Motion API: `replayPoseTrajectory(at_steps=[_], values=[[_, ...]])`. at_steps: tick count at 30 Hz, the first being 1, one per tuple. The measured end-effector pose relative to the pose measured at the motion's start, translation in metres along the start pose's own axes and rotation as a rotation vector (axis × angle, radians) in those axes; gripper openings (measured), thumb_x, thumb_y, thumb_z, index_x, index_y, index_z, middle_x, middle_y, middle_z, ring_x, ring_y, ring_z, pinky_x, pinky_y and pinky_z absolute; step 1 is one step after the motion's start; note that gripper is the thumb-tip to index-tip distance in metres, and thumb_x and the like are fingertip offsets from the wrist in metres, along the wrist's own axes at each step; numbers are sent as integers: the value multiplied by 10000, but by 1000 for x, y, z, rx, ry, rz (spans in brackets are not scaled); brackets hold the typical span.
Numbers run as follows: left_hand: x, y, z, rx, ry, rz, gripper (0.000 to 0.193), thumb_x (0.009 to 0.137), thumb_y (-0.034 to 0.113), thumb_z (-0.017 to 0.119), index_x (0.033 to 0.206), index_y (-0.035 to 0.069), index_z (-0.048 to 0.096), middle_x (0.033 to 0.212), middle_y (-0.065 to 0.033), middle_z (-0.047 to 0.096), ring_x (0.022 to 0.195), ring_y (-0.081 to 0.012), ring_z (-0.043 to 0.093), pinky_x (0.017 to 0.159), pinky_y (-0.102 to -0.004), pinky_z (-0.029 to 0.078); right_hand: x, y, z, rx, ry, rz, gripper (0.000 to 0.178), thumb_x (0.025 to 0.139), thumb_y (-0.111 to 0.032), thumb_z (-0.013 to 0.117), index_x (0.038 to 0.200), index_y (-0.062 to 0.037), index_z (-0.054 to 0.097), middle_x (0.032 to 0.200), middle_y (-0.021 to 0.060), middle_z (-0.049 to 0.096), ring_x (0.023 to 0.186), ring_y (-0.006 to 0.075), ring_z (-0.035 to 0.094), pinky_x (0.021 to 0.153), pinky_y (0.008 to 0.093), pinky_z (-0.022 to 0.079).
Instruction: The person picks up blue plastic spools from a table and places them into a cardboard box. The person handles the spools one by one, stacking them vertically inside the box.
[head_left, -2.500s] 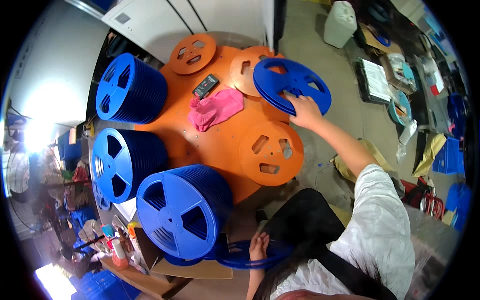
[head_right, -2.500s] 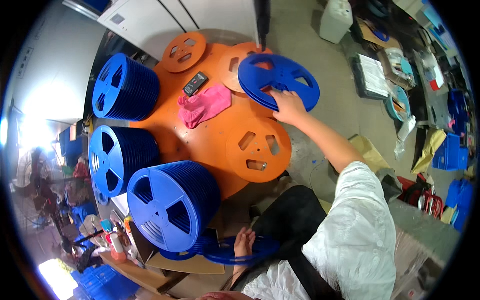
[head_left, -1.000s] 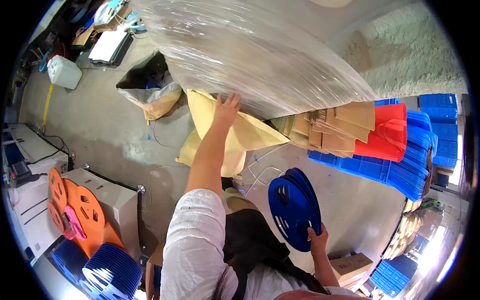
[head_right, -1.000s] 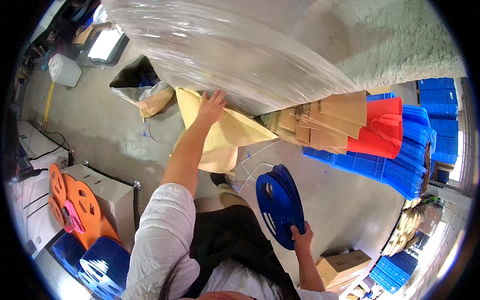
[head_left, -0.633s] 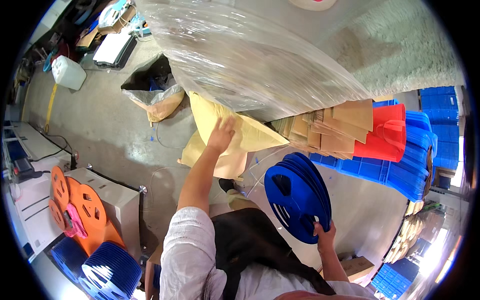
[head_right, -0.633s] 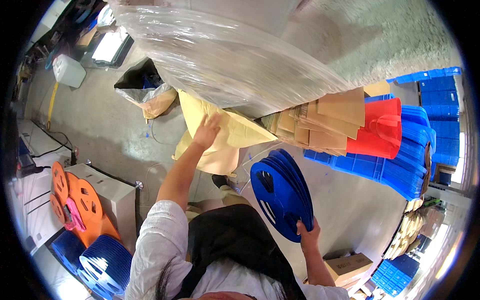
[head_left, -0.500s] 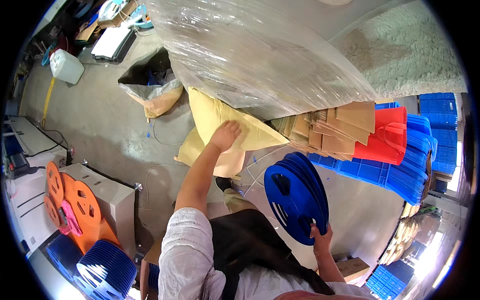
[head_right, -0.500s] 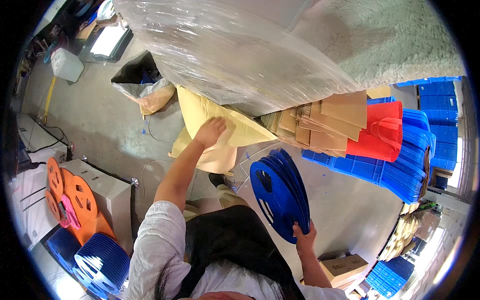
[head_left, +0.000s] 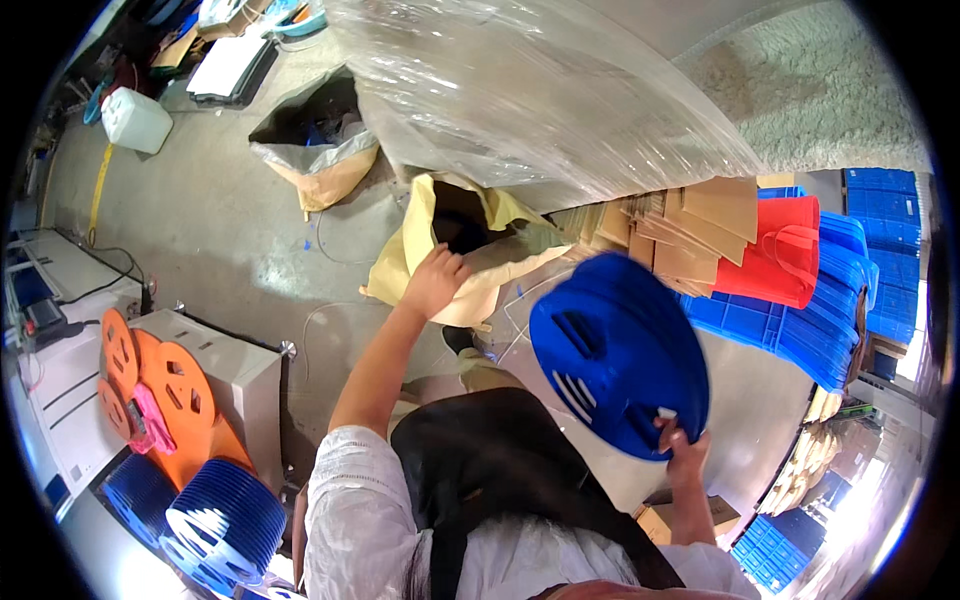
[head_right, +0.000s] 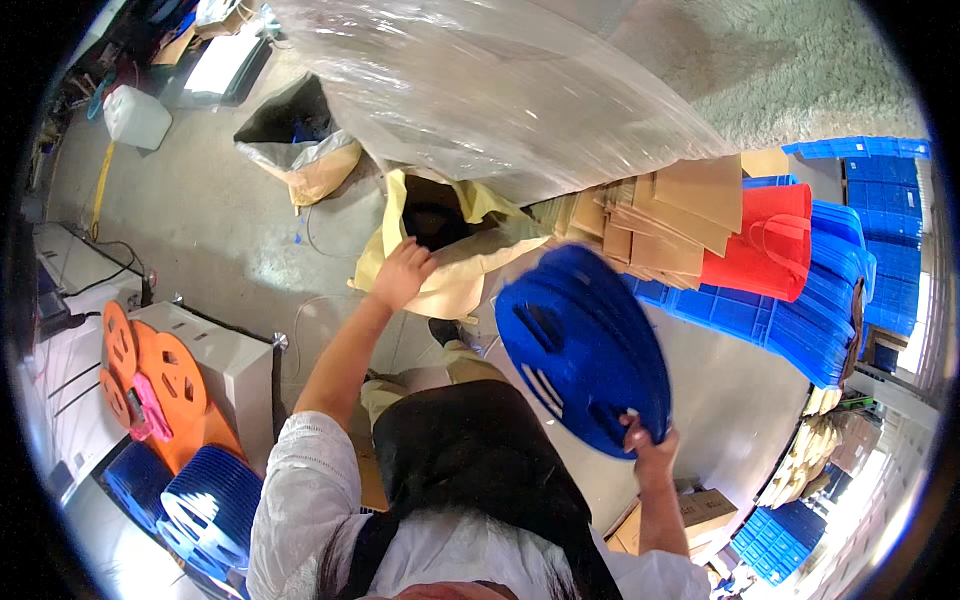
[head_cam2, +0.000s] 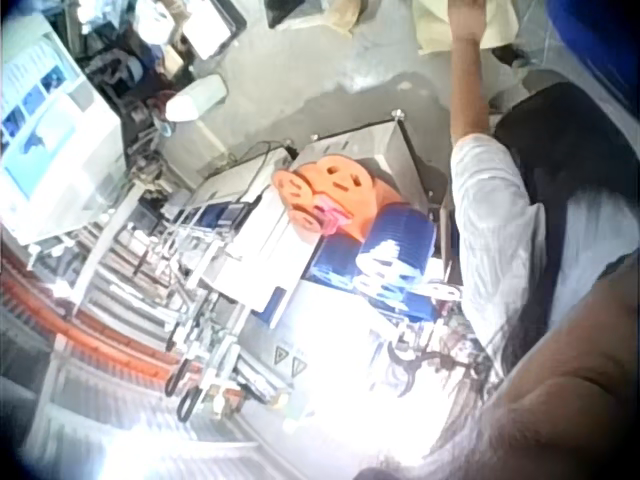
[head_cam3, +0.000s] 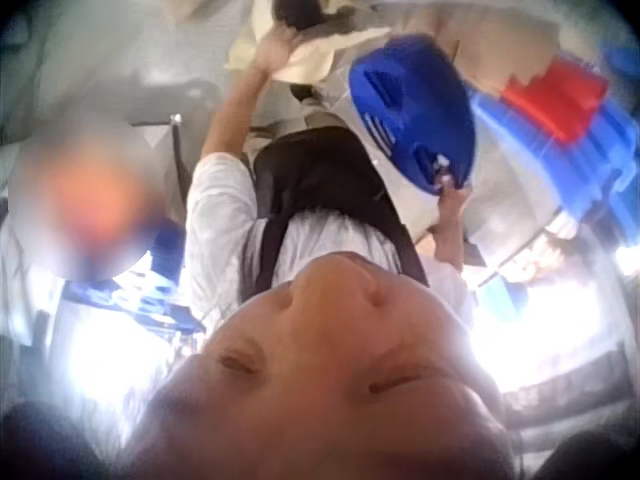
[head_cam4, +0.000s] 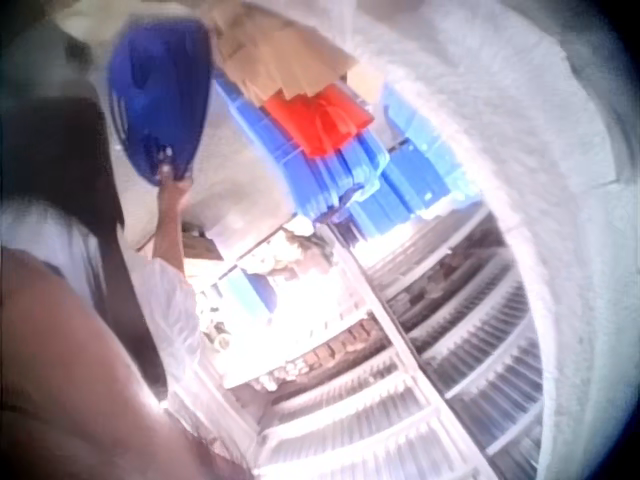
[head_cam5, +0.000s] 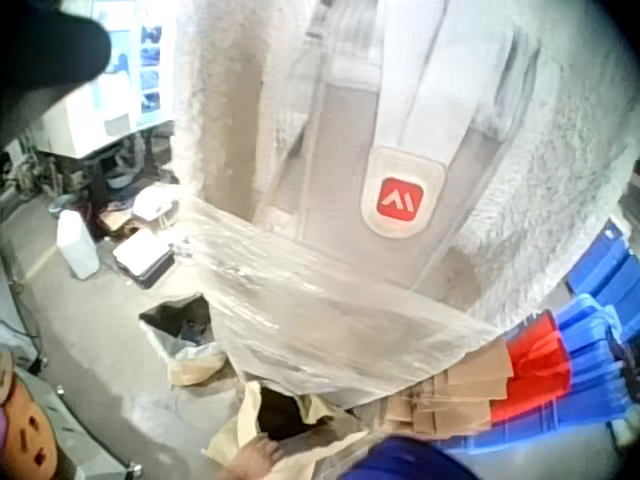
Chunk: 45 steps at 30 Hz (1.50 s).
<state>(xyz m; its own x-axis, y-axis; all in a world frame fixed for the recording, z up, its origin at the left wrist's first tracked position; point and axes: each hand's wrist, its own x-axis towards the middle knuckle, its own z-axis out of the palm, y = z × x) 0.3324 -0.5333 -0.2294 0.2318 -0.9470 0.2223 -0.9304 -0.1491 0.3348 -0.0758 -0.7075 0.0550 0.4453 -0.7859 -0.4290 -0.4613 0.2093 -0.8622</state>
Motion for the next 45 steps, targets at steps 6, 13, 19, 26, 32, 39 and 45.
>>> replayPoseTrajectory(at_steps=[6, 13, 19, 26, 32, 39, 45], values=[[-80, 52, -55, -84, -14, -70, 92, 746, 115, 578, 831, 87, 599, 848, -65, 559, 910, -242, 587, 1053, -451, 429, 63, -57, 100, 18, -226, -219, 403, 796, -297, 770, 950, 54, 646, 683, 69, 614, 620, 144, 557, 746, 328, 502], [-120, 80, -78, 29, 35, -312, 78, 767, 145, 579, 811, 128, 641, 805, -28, 549, 882, -207, 583, 1115, -608, 295, 81, -30, 205, -877, -565, -256, 359, 851, -335, 713, 1051, -52, 620, 765, 160, 636, 695, 295, 625, 665, 365, 485], [-137, 136, -80, -98, -125, -321, 124, 827, 198, 567, 770, 139, 660, 791, -10, 542, 944, -195, 558, 1104, -732, 145, 66, -10, 264, -862, -618, -314, 406, 869, -389, 656, 1075, -40, 627, 942, 239, 661, 930, 417, 634, 777, 465, 491], [-130, 179, -94, -285, 34, -301, 79, 800, 169, 589, 802, 109, 640, 799, -24, 511, 921, -209, 543, 1112, -638, 287, 135, 110, 367, -886, -403, -258, 447, 915, -328, 585, 1189, 18, 516, 997, 314, 640, 969, 467, 610, 818, 486, 479], [-150, 147, -108, -390, 191, -366, 116, 711, 74, 595, 827, 74, 598, 835, -71, 525, 932, -266, 549, 919, -400, 464, 168, 199, 371, -314, -568, 298, 510, 935, -264, 583, 1328, 17, 420, 1256, 192, 560, 1150, 291, 527, 993, 373, 392], [-203, 146, -122, -478, 235, -480, 244, 670, 41, 631, 914, 58, 634, 892, -73, 567, 928, -275, 569, 823, -362, 514, 114, 137, 359, -548, -682, -65, 301, 962, -224, 557, 1158, -1, 509, 1005, 170, 601, 968, 265, 583, 847, 370, 447], [-214, 140, -126, -580, 209, -396, 277, 663, 42, 645, 940, 49, 649, 915, -82, 600, 943, -288, 597, 804, -374, 526, 62, 183, 423, -433, -812, 312, 456, 981, -305, 483, 1376, -76, 476, 1321, 155, 570, 1186, 294, 543, 985, 359, 427]])
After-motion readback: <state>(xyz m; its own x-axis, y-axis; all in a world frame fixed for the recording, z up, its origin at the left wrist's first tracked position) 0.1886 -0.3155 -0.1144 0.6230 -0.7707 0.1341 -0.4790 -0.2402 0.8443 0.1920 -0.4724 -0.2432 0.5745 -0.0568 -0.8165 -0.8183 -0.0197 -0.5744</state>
